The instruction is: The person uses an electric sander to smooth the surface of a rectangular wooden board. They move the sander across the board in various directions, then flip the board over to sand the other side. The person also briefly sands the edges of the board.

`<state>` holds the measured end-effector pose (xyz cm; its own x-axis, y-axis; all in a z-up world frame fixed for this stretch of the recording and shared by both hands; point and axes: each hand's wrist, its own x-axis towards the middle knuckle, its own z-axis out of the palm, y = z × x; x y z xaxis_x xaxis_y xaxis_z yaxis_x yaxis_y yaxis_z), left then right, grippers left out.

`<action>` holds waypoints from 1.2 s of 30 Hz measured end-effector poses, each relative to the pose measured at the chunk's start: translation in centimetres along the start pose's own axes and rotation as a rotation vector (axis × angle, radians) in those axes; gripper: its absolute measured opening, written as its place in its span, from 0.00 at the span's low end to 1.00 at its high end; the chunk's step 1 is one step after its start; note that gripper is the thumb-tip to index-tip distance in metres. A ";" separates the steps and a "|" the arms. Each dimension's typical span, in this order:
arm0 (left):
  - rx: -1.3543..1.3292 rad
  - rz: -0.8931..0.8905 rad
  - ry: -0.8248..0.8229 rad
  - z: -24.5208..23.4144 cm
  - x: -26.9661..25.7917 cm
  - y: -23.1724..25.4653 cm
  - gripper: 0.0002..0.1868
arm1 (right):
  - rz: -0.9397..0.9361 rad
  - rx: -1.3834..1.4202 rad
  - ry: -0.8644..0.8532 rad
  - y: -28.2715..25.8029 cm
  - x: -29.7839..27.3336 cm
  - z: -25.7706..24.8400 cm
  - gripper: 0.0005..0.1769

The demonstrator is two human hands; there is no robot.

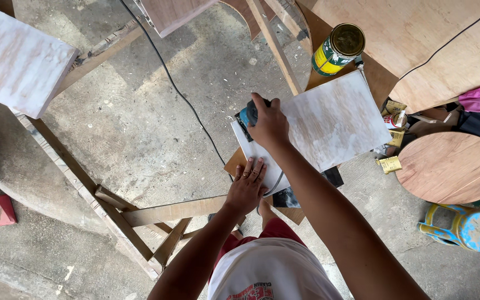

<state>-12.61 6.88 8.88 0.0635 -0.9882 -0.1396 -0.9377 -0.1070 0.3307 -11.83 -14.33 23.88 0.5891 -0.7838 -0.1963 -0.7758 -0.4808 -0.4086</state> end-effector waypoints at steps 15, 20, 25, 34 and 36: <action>-0.207 -0.031 0.296 0.7 -5.6 1.2 0.18 | -0.051 -0.028 0.058 2.0 -1.0 -0.5 0.47; -0.216 -0.015 0.300 1.7 -7.5 1.2 0.14 | -0.110 -0.027 0.026 0.9 -9.6 -0.2 0.47; -0.221 0.057 0.337 5.0 -9.3 0.4 0.13 | -0.049 -0.024 0.028 3.3 -16.2 0.4 0.47; -0.165 -0.019 0.555 3.9 -5.0 0.7 0.23 | 0.233 0.018 0.128 11.0 -17.9 -1.5 0.47; -0.080 -0.079 0.544 4.1 -4.1 -0.1 0.22 | 0.372 0.028 0.194 13.5 -16.1 -2.3 0.49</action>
<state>-14.15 11.38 5.60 0.3196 -0.8890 0.3280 -0.8953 -0.1698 0.4119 -32.29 -9.09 23.59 0.2143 -0.9629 -0.1642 -0.9197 -0.1423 -0.3660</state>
